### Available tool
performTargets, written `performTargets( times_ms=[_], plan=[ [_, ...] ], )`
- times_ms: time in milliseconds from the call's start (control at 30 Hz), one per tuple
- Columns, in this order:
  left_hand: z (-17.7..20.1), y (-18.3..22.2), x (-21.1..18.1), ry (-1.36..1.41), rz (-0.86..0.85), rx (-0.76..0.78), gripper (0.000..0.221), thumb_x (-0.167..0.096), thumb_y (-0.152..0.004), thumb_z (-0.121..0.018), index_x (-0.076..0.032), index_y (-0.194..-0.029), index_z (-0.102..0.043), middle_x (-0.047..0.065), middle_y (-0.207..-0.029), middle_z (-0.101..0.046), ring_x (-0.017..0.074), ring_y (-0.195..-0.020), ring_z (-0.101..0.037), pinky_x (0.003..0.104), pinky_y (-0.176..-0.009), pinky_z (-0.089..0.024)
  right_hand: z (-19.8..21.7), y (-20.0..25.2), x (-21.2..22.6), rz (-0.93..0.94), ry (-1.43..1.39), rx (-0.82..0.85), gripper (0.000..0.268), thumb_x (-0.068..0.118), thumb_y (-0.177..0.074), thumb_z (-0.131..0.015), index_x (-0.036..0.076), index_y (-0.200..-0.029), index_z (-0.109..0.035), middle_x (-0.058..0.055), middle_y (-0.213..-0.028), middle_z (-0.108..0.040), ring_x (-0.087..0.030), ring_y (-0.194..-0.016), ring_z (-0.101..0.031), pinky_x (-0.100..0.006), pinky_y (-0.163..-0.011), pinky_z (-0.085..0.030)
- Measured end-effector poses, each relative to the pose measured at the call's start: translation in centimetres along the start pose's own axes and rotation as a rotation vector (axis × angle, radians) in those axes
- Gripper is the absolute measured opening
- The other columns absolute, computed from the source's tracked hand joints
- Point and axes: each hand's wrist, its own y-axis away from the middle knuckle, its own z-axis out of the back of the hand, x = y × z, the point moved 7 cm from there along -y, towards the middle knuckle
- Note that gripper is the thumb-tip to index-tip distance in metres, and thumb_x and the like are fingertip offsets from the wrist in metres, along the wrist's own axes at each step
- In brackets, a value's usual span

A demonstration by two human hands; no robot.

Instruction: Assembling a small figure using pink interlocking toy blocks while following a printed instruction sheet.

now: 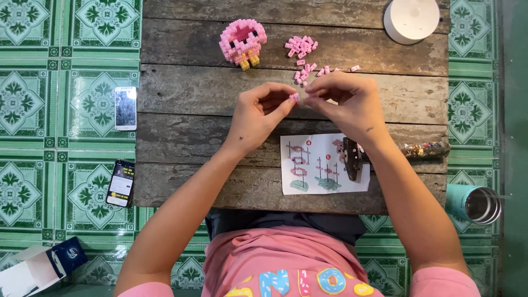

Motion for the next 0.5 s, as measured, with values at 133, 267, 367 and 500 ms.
performTargets(
  times_ms=[133, 267, 367, 500],
  plan=[
    [0.0, 0.0, 0.1, -0.002, -0.016, -0.008, 0.021, -0.011, -0.109, -0.081, -0.006, -0.130, -0.080, 0.017, -0.115, -0.084, 0.0249, -0.112, -0.083, 0.039, -0.088, -0.074, 0.3, 0.4, -2.0, -0.116, -0.148, 0.005, 0.024, -0.017, -0.098, -0.085, -0.007, -0.119, -0.078, -0.017, -0.107, -0.077, -0.023, -0.102, -0.083, -0.036, -0.091, -0.070],
    [0.1, 0.0, 0.1, 0.016, 0.000, -0.010, 0.021, -0.011, -0.108, -0.082, -0.006, -0.128, -0.080, 0.016, -0.115, -0.084, 0.0253, -0.111, -0.083, 0.039, -0.088, -0.074, 0.3, 0.6, -2.1, -0.149, -0.151, -0.018, 0.015, -0.011, -0.105, -0.079, -0.008, -0.120, -0.077, -0.021, -0.109, -0.077, -0.027, -0.104, -0.083, -0.039, -0.088, -0.070],
    [0.0, 0.0, -0.1, 0.018, 0.010, -0.011, 0.021, -0.011, -0.107, -0.083, -0.006, -0.127, -0.081, 0.017, -0.115, -0.084, 0.0254, -0.111, -0.083, 0.039, -0.088, -0.074, 0.2, 0.6, -2.3, -0.189, -0.156, -0.014, 0.020, -0.011, -0.103, -0.082, -0.010, -0.122, -0.077, -0.024, -0.109, -0.079, -0.029, -0.102, -0.082, -0.041, -0.088, -0.071],
    [0.0, 0.1, -0.3, 0.013, 0.006, -0.006, 0.020, -0.010, -0.107, -0.083, -0.006, -0.126, -0.081, 0.019, -0.115, -0.084, 0.0261, -0.111, -0.083, 0.041, -0.088, -0.074, 0.2, 0.4, -2.2, -0.215, -0.074, 0.001, 0.019, -0.009, -0.102, -0.085, -0.009, -0.120, -0.080, -0.023, -0.105, -0.081, -0.026, -0.096, -0.084, -0.036, -0.086, -0.070]
  ],
)
